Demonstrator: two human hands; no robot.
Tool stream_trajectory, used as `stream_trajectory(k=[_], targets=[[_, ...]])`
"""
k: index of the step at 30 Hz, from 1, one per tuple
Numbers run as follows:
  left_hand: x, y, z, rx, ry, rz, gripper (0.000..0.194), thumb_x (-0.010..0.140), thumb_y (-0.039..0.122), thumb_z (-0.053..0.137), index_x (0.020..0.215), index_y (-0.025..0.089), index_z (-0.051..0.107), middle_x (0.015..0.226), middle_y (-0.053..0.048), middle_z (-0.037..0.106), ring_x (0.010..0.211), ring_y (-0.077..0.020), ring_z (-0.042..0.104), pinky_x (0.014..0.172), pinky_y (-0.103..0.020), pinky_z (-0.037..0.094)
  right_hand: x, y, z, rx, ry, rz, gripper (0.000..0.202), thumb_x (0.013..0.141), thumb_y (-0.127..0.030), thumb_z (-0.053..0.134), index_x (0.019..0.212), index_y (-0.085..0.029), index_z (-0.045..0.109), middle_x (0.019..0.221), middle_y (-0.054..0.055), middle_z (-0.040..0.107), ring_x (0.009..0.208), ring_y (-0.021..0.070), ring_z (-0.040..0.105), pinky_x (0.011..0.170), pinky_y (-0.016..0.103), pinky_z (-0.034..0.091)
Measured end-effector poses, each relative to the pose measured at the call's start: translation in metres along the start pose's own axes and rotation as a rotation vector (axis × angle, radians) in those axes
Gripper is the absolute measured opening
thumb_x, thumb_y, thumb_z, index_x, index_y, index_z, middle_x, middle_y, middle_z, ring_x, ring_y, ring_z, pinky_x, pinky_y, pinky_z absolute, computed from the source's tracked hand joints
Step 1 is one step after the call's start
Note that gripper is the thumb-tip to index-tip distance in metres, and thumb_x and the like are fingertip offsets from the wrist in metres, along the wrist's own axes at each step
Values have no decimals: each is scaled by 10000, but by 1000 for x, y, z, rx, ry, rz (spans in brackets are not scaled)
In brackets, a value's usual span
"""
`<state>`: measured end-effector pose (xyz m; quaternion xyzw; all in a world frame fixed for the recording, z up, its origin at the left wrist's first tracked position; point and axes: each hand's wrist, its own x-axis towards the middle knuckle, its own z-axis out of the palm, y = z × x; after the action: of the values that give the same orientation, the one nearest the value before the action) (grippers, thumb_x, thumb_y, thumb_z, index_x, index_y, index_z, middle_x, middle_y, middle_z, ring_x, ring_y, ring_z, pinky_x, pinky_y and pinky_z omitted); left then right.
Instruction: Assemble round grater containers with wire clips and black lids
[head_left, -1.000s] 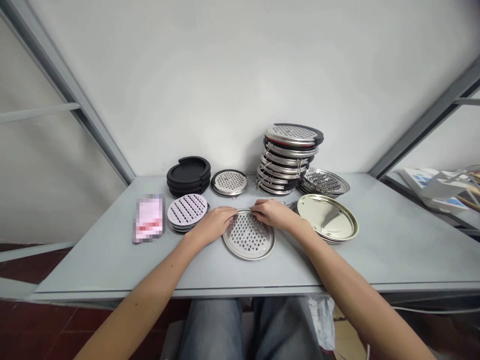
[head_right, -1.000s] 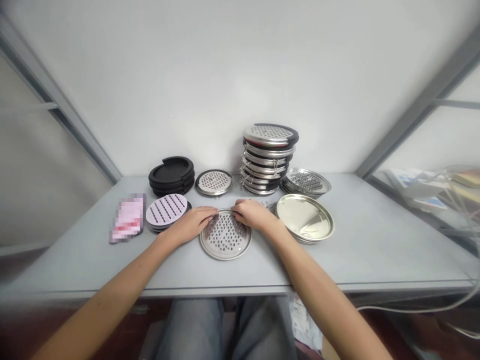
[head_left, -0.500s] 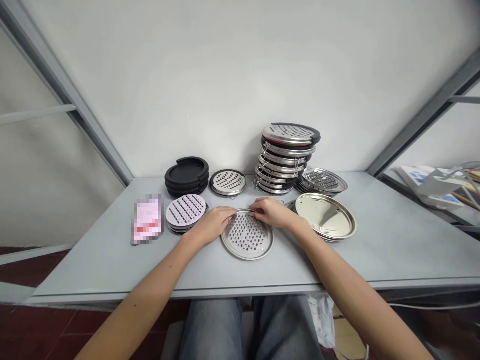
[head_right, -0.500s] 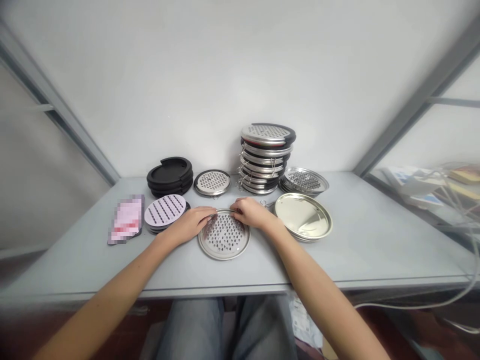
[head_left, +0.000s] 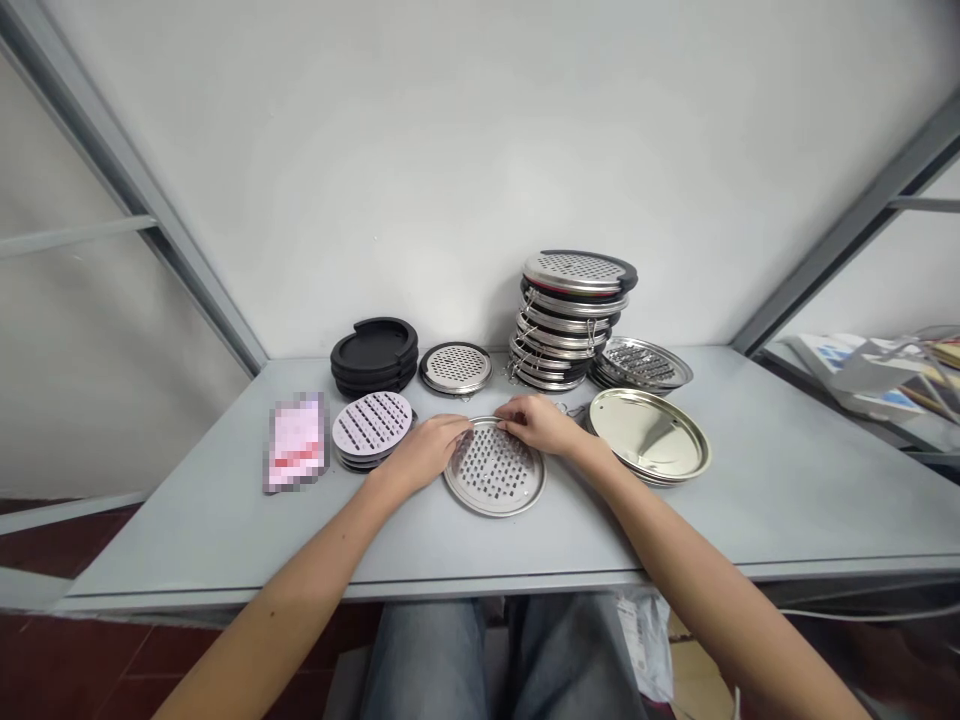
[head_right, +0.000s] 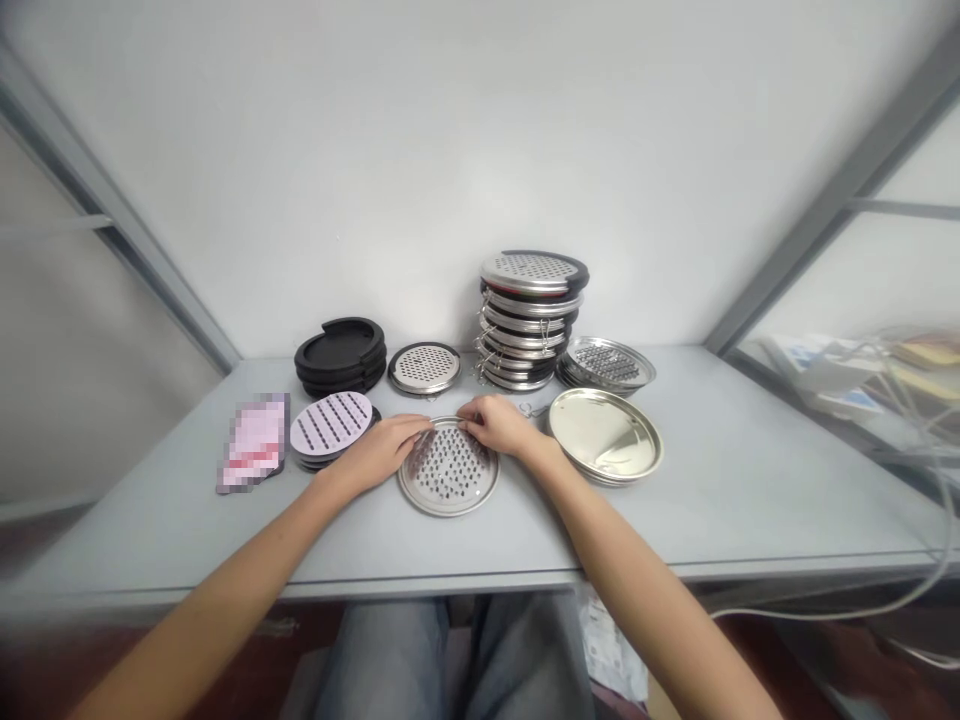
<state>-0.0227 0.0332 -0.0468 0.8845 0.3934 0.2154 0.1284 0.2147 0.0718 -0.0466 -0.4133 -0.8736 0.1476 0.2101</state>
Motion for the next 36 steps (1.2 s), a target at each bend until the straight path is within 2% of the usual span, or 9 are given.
stream_trajectory(k=[2, 5, 8, 16, 22, 24, 30, 36], targets=[[0, 0, 1, 21, 8, -25, 362, 886, 54, 426, 1127, 212, 645, 1212, -67, 642, 1154, -210, 578, 1023, -358, 447, 0, 1, -2, 39, 57, -16, 213, 830, -222, 593, 1000, -166, 709, 931, 73, 684, 716, 151, 605, 687, 256, 446], [-1, -1, 4, 48, 17, -69, 407, 875, 38, 408, 1176, 202, 629, 1270, -88, 606, 1195, -215, 550, 1044, -379, 436, -1, 0, -5, 51, 114, -18, 153, 821, -231, 610, 904, -185, 730, 1010, 81, 670, 826, 175, 629, 753, 277, 469], [0, 0, 6, 68, 17, -81, 414, 875, 41, 402, 1192, 190, 622, 1280, -94, 595, 1208, -215, 536, 1059, -381, 427, 0, -2, -4, 36, 86, -7, 114, 808, -230, 627, 793, -188, 732, 965, 73, 684, 854, 190, 635, 807, 295, 470], [-1, 4, 5, 88, 7, -59, 401, 893, 74, 388, 1221, 181, 594, 1265, -84, 596, 1204, -214, 526, 1066, -378, 419, 3, -3, 3, -3, 46, 103, 95, 770, -186, 617, 727, -180, 702, 874, 48, 696, 803, 179, 637, 802, 270, 463], [0, 7, 7, 59, 34, -151, 585, 893, 71, 356, 1470, 144, 287, 1263, -157, 579, 1180, -244, 546, 1003, -420, 450, 1, -9, 0, -113, 60, 53, 128, 798, -155, 580, 732, -183, 686, 1056, 68, 667, 960, 203, 611, 813, 275, 444], [0, 8, 9, 48, 47, -153, 612, 886, 58, 352, 1483, 154, 255, 1253, -155, 582, 1185, -240, 541, 1007, -419, 443, 0, -11, -4, -157, 65, 52, 142, 822, -167, 569, 738, -187, 681, 1075, 66, 658, 981, 206, 599, 796, 275, 437], [1, 7, 11, 53, 68, -141, 592, 878, 56, 366, 1459, 149, 305, 1286, -157, 568, 1218, -233, 520, 1036, -414, 421, -1, -17, -11, -264, 57, -2, 155, 866, -153, 522, 799, -183, 658, 977, 58, 667, 902, 173, 593, 748, 246, 405], [2, 8, 10, 57, 56, -158, 525, 914, 103, 366, 1437, 150, 350, 1285, -152, 579, 1206, -233, 540, 1034, -407, 425, -1, -18, -11, -353, -7, 46, 189, 920, -214, 477, 854, -190, 652, 880, 53, 680, 823, 172, 609, 651, 248, 356]])
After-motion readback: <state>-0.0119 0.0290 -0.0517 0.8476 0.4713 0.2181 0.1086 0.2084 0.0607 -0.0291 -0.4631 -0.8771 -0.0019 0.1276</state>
